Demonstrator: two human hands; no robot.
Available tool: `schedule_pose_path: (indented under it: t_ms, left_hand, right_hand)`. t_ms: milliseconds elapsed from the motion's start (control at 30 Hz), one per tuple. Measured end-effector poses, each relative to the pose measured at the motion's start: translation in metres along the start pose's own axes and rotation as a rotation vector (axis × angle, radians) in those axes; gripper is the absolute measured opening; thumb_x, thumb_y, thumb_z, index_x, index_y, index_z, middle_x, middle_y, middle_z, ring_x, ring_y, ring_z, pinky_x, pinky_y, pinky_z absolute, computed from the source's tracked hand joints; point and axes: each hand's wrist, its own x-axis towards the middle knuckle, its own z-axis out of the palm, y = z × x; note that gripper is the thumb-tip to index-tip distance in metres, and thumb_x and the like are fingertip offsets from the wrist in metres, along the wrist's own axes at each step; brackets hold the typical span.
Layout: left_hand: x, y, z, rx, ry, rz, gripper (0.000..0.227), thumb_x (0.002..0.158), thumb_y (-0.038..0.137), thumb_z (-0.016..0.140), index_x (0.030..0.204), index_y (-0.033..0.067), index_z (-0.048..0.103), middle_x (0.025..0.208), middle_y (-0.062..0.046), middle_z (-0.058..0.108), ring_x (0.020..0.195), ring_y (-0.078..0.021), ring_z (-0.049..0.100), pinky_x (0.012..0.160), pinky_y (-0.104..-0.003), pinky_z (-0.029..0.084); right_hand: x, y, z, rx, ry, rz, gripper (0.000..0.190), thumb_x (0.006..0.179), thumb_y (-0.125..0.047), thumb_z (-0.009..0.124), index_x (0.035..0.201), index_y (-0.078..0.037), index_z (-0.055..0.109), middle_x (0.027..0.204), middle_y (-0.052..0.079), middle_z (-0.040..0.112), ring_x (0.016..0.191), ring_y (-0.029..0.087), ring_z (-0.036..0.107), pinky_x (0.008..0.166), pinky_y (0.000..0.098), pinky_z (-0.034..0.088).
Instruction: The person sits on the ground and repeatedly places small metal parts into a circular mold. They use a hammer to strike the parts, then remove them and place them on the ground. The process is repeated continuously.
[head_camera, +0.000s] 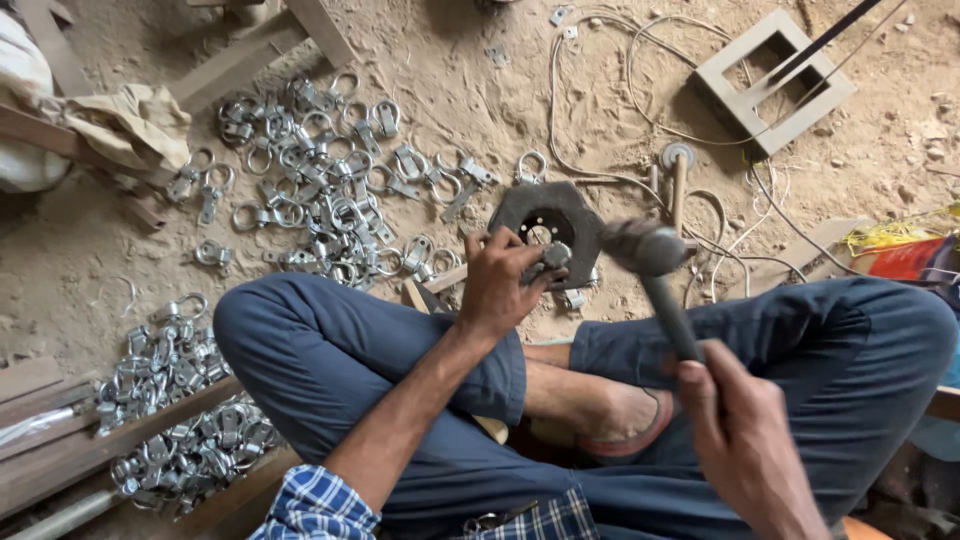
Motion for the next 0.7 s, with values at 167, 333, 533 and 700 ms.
schedule_pose_path:
  t_ms: [167,333,533,700]
  left_hand:
    - [0.0,0.001,-0.001,0.025,-0.023,-0.054,0.039,0.083,0.047,0.082,0.102,0.0122,0.081,0.078,-0.004,0.073,0.085,-0.0195,0.055,0.088,-0.044,0.033]
    - [0.002,0.008,-0.004,0.029,0.004,-0.082,0.038,0.082,0.048,0.082,0.099,0.0145,0.081,0.079,-0.004,0.069,0.086,-0.0192,0.054,0.085,-0.042,0.032]
    - [-0.005,0.002,0.007,0.008,0.022,-0.046,0.041,0.082,0.051,0.081,0.102,0.0151,0.082,0.078,-0.002,0.067,0.083,-0.0179,0.051,0.083,-0.041,0.031]
    - [-0.006,-0.001,0.011,0.027,-0.012,-0.069,0.044,0.078,0.054,0.083,0.104,0.0188,0.083,0.072,-0.003,0.065,0.08,-0.0175,0.049,0.082,-0.04,0.032]
  right_hand:
    - [-0.013,-0.001,-0.002,0.181,0.182,-0.253,0.031,0.109,-0.032,0.043,0.104,-0.004,0.057,0.062,0.005,0.051,0.051,0.011,0.047,0.048,0.0307,0.033]
    - [0.014,0.001,0.032,0.01,-0.101,-0.066,0.032,0.105,-0.031,0.047,0.098,0.0,0.056,0.057,0.007,0.051,0.049,0.017,0.044,0.047,0.0343,0.038]
    - [-0.007,-0.025,0.002,0.049,-0.019,-0.085,0.033,0.107,-0.029,0.042,0.091,-0.003,0.057,0.053,0.006,0.046,0.047,0.015,0.042,0.044,0.0351,0.035]
    - [-0.01,-0.01,0.027,0.1,0.024,-0.082,0.029,0.105,-0.028,0.042,0.096,-0.003,0.055,0.055,0.005,0.046,0.046,0.013,0.043,0.044,0.0327,0.034]
